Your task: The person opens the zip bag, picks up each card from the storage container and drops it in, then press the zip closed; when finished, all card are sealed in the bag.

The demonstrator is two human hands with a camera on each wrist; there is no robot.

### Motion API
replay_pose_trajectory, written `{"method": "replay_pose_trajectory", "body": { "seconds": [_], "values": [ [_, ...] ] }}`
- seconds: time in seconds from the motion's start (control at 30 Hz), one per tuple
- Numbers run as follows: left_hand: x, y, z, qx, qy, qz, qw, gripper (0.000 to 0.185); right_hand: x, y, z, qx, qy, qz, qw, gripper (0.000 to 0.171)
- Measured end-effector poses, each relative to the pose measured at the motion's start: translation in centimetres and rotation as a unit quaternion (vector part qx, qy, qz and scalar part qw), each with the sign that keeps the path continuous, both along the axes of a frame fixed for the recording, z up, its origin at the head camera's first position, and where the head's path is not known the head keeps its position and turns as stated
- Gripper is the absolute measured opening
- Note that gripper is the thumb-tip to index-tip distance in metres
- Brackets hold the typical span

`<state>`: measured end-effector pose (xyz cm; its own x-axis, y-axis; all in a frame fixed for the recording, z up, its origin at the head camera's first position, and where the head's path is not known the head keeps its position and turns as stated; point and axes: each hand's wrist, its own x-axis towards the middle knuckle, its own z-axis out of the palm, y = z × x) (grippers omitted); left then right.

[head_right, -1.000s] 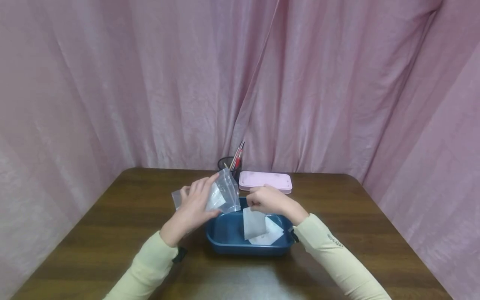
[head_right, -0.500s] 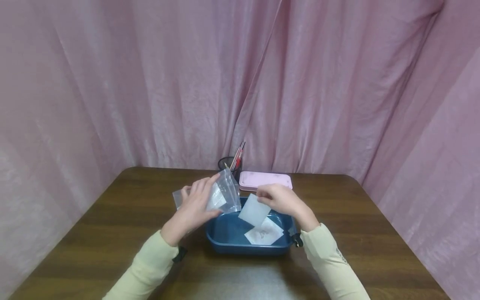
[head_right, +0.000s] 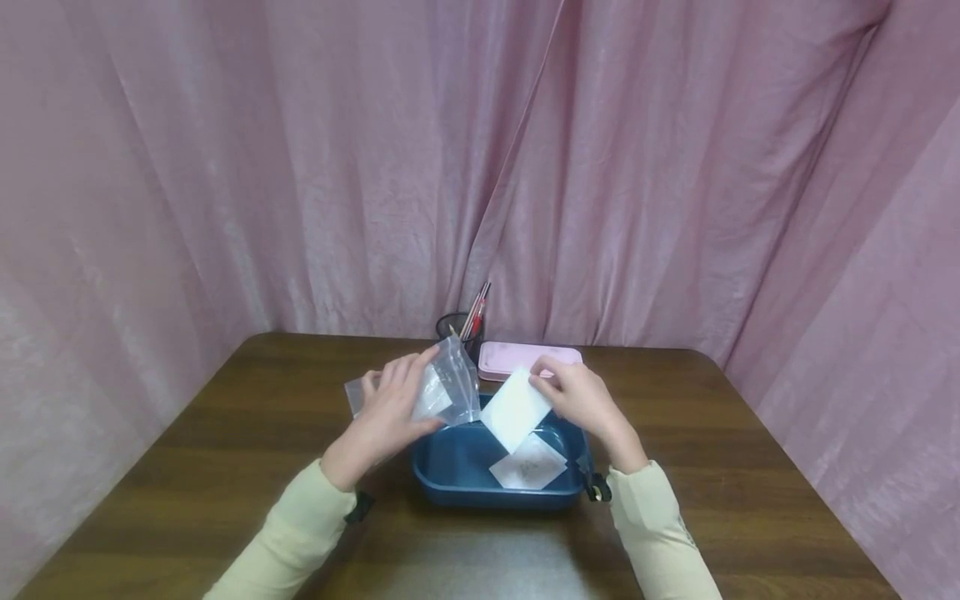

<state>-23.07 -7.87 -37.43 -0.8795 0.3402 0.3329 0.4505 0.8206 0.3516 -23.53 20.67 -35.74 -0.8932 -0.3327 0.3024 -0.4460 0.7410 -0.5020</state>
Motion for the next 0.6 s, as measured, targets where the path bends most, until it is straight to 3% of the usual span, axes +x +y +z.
{"method": "replay_pose_trajectory", "body": {
  "seconds": [0.27, 0.6],
  "values": [
    [0.0, -0.1, 0.0, -0.006, 0.012, 0.002, 0.9999, 0.103, 0.4, 0.7, -0.1, -0.062, 0.008, -0.015, 0.998, 0.017],
    [0.1, -0.2, -0.1, -0.01, 0.012, 0.002, 0.9999, 0.103, 0.8, 1.3, 0.4, -0.145, -0.029, 0.027, 0.989, 0.038]
  ]
}}
